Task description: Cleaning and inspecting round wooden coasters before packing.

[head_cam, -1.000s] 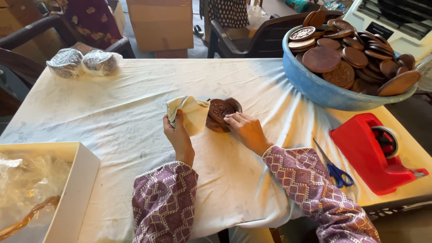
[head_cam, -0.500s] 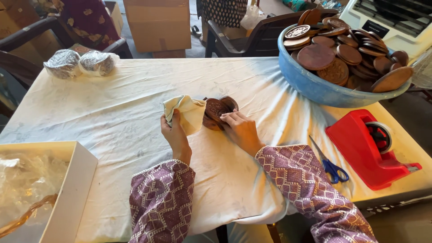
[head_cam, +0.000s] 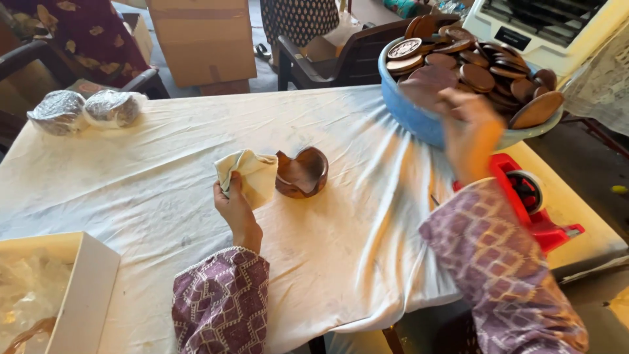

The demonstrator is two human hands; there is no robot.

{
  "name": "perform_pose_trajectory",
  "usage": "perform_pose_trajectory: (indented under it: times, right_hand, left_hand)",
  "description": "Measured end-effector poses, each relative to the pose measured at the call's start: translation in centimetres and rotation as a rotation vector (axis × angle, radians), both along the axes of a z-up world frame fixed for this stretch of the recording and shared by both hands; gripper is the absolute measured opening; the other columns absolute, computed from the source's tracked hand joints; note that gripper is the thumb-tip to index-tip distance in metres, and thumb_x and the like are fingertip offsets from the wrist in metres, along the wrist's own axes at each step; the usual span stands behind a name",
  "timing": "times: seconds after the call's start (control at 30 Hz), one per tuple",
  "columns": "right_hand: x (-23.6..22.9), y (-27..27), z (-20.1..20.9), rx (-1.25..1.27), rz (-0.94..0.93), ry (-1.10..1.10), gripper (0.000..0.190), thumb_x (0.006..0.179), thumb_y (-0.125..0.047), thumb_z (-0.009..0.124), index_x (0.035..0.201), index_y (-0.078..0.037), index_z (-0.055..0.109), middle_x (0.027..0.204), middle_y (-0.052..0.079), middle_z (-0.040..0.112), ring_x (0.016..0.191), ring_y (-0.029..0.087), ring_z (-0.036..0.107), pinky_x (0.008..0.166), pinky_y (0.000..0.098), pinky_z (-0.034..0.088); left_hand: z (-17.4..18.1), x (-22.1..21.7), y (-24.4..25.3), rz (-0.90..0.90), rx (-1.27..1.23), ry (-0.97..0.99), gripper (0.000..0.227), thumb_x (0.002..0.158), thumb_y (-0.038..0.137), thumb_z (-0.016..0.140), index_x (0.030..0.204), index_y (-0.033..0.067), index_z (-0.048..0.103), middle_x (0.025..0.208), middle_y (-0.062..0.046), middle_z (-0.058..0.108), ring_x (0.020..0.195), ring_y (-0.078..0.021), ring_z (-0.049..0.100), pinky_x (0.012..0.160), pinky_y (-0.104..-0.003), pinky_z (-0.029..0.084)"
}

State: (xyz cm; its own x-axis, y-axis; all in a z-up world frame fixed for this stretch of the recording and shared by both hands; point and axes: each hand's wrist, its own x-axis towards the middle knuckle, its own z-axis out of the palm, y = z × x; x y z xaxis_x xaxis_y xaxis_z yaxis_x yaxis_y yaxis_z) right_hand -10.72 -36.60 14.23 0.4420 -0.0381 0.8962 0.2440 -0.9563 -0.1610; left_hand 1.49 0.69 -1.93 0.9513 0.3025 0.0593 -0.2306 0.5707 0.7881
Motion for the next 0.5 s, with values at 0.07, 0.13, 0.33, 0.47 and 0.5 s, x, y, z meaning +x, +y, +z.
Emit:
perform_pose_trajectory:
  times: [0.07, 0.13, 0.33, 0.47, 0.5]
  right_hand:
    - [-0.5, -5.1, 1.3, 0.005, -0.112, -0.054, 0.025, 0.100, -0.006, 0.082, 0.124, -0.005, 0.077, 0.115, 0.013, 0.075, 0.107, 0.026, 0.073, 0.093, 0.0370, 0.056]
    - [-0.7, -8.8, 2.6, 0.012, -0.184, 0.001, 0.026, 0.098, -0.007, 0.084, 0.123, -0.005, 0.078, 0.113, 0.014, 0.076, 0.100, 0.024, 0.072, 0.087, 0.0355, 0.055]
    - [1.2, -16.9, 1.3, 0.253, -0.104, 0.280, 0.033, 0.099, -0.012, 0.082, 0.131, -0.009, 0.077, 0.101, 0.011, 0.076, 0.088, 0.014, 0.068, 0.079, 0.0280, 0.052]
    - [3.5, -19.9, -0.8, 0.287, -0.177, 0.343, 0.030, 0.105, -0.015, 0.078, 0.134, -0.008, 0.073, 0.096, 0.012, 0.074, 0.084, 0.017, 0.065, 0.076, 0.0307, 0.050]
    - [3.9, -20.0, -1.1, 0.289, -0.176, 0.342, 0.030, 0.105, -0.015, 0.078, 0.134, -0.008, 0.073, 0.096, 0.012, 0.074, 0.084, 0.017, 0.065, 0.076, 0.0307, 0.050]
  left_hand:
    - [-0.2, 0.1, 0.1, 0.005, 0.002, 0.008, 0.021, 0.100, 0.022, 0.067, 0.114, 0.0073, 0.062, 0.105, 0.000, 0.067, 0.094, -0.0085, 0.061, 0.082, -0.026, 0.050]
    - [0.1, -0.1, 0.0, -0.001, -0.001, 0.023, 0.022, 0.100, 0.023, 0.067, 0.115, 0.0074, 0.062, 0.105, 0.000, 0.068, 0.094, -0.0086, 0.061, 0.082, -0.027, 0.050]
    - [-0.5, -0.1, -0.5, -0.033, 0.009, 0.066, 0.025, 0.099, 0.025, 0.067, 0.117, 0.0078, 0.063, 0.107, 0.000, 0.069, 0.095, -0.0090, 0.062, 0.083, -0.027, 0.051]
    - [-1.0, 0.1, -0.3, -0.024, 0.037, 0.075, 0.026, 0.100, 0.025, 0.067, 0.119, 0.0073, 0.064, 0.107, 0.000, 0.069, 0.096, -0.0093, 0.062, 0.084, -0.028, 0.051]
    - [-1.1, 0.2, -0.3, -0.024, 0.039, 0.073, 0.026, 0.100, 0.025, 0.067, 0.119, 0.0073, 0.064, 0.107, 0.000, 0.069, 0.096, -0.0093, 0.062, 0.084, -0.028, 0.051]
